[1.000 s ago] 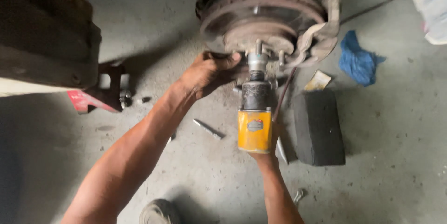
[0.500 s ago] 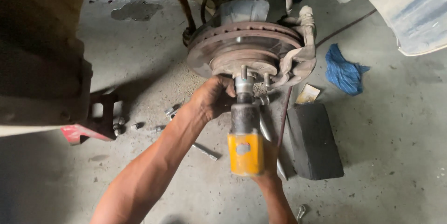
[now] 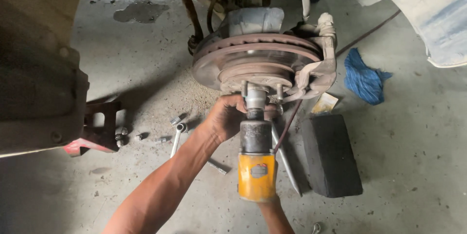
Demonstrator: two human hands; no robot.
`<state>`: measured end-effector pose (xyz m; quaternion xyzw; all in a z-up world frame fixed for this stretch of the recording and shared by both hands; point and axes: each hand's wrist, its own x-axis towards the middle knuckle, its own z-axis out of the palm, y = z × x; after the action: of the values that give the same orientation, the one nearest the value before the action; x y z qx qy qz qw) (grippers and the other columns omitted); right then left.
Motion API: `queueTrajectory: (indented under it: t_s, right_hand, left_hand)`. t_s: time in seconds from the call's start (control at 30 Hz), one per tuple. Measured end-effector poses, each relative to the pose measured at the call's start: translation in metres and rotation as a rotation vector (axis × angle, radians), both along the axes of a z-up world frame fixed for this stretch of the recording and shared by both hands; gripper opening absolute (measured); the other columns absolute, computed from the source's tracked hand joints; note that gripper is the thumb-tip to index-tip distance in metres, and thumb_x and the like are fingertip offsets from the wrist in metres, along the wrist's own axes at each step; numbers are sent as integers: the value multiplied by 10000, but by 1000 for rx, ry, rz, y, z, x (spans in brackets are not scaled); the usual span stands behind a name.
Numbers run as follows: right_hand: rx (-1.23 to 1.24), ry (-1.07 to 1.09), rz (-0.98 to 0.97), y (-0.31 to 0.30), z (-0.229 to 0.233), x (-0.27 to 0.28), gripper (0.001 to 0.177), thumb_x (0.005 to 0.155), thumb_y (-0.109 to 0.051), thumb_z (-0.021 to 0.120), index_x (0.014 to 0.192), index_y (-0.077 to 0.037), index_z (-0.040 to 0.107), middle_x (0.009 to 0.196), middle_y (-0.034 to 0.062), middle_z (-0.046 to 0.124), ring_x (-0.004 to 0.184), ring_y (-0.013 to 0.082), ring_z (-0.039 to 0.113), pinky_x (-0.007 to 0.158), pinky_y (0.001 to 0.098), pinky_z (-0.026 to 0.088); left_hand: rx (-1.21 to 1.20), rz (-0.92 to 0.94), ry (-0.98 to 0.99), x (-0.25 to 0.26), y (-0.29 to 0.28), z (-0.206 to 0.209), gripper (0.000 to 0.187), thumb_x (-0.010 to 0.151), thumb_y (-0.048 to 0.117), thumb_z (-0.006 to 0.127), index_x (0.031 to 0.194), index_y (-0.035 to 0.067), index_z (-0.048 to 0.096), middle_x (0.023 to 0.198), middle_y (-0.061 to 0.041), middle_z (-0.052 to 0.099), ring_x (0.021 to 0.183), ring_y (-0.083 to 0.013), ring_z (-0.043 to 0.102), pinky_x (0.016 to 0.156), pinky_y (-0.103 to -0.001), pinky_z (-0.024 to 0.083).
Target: Replacing or repairing brake system components on a vehicle hub.
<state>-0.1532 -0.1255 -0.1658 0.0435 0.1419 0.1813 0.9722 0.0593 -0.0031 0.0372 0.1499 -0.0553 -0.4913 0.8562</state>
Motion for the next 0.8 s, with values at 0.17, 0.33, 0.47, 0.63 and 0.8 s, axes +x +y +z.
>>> queueTrajectory:
  t_s: [0.17,0.33,0.47,0.63,0.8]
  right_hand:
    - [255,-3,28,1,-31,2,829,816,-623,682,1424,-88,506,1297,94,638,1066,220,644,908,405,550]
    - [57,-73,-2,6,-25,-1,731,844,-547,692,1379,-79,520,1284,97,632,1067,217,633,909,403,542]
    - [-289,-136,-51,8,-17,-13,606,860,-466,709,1291,-67,559,1196,92,647,1001,208,634,853,395,544]
    - [-746,-211,-102,-11,7,-9,449,879,-363,730,1181,-54,609,1086,84,666,919,196,637,782,384,546]
    - [-1172,-267,-152,-22,31,4,296,898,-262,752,1071,-41,658,976,76,685,837,184,639,712,374,549]
  left_hand:
    - [-97,-57,42,-1,-13,-1,674,664,98,653,1299,-108,562,1218,-297,667,1131,-361,664,1128,-427,483]
    - [-176,-39,58,-7,-36,-20,782,593,170,659,1310,-124,560,1272,-330,660,1210,-391,659,1192,-424,450]
    - [-277,67,113,-19,-51,-24,733,647,217,670,1276,-148,584,1223,-346,663,1159,-429,678,1202,-455,450]
    - [-326,77,177,-19,-60,-39,673,741,268,665,1283,-125,599,1214,-329,676,1117,-448,690,1104,-463,456]
    - [-290,76,223,-13,-62,-34,618,772,259,670,1264,-109,606,1207,-326,675,1112,-439,681,1207,-525,427]
